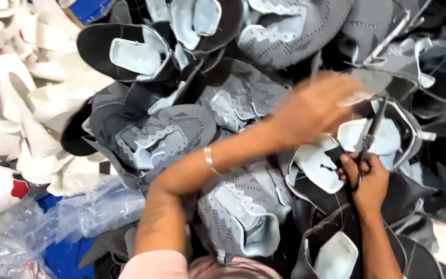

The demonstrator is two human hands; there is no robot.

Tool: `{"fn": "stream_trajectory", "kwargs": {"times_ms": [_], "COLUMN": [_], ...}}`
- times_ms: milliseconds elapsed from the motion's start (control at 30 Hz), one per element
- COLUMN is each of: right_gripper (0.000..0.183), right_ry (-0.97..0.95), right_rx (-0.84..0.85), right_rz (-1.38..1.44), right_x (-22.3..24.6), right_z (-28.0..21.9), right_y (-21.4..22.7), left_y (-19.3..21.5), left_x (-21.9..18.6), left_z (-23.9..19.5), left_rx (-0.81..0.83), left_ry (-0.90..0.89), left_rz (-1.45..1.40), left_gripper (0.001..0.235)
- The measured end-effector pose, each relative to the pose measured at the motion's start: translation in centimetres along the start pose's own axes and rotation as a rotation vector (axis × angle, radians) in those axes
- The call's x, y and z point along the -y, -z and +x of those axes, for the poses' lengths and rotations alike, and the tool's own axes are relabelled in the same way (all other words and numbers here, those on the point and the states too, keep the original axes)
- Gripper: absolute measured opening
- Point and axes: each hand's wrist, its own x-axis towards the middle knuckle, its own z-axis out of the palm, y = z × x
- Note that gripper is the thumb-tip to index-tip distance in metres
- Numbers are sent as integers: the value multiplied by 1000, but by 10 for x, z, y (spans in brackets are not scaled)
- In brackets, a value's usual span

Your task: The person trims excess fabric and threads from shoe uppers using a pair of scissors.

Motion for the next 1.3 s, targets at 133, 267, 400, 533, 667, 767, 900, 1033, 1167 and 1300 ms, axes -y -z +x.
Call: {"fn": "stream_trajectory", "kwargs": {"times_ms": [133,267,400,533,667,767,900,1033,1167,1300], "right_gripper": [17,20,22,22,25,16,18,18,10,6], "right_ry": [-149,-147,-177,-205,-270,-114,-144,-128,-83,-37], "right_rx": [-26,-27,-39,-77,-83,-71,-95,-151,-123,-77], "right_rz": [13,-71,-77,-104,-157,-274,-216,-196,-209,-180], "right_x": [51,54,50,54,42,-30,3,-8,25,38], "right_z": [-2,1,-1,3,5,15,1,-3,1,2], "right_y": [-16,-18,-19,-21,-22,6,12,16,-2,-7], "left_y": [84,112,121,151,147,97,11,50,98,103], "left_x": [95,158,187,125,-5,-53,-75,-73,-55,-44], "left_z": [-54,-93,-98,-55,-39,-55,-98,-95,-79,-59], "left_rx": [-213,-181,-297,-659,-327,-73,307,258,46,-10], "left_ry": [502,510,884,523,30,-95,-55,-52,400,677], "left_rz": [326,457,312,430,219,50,-11,-175,-216,-315], "left_gripper": [53,60,23,18,12,13,13,19,29,57]}}
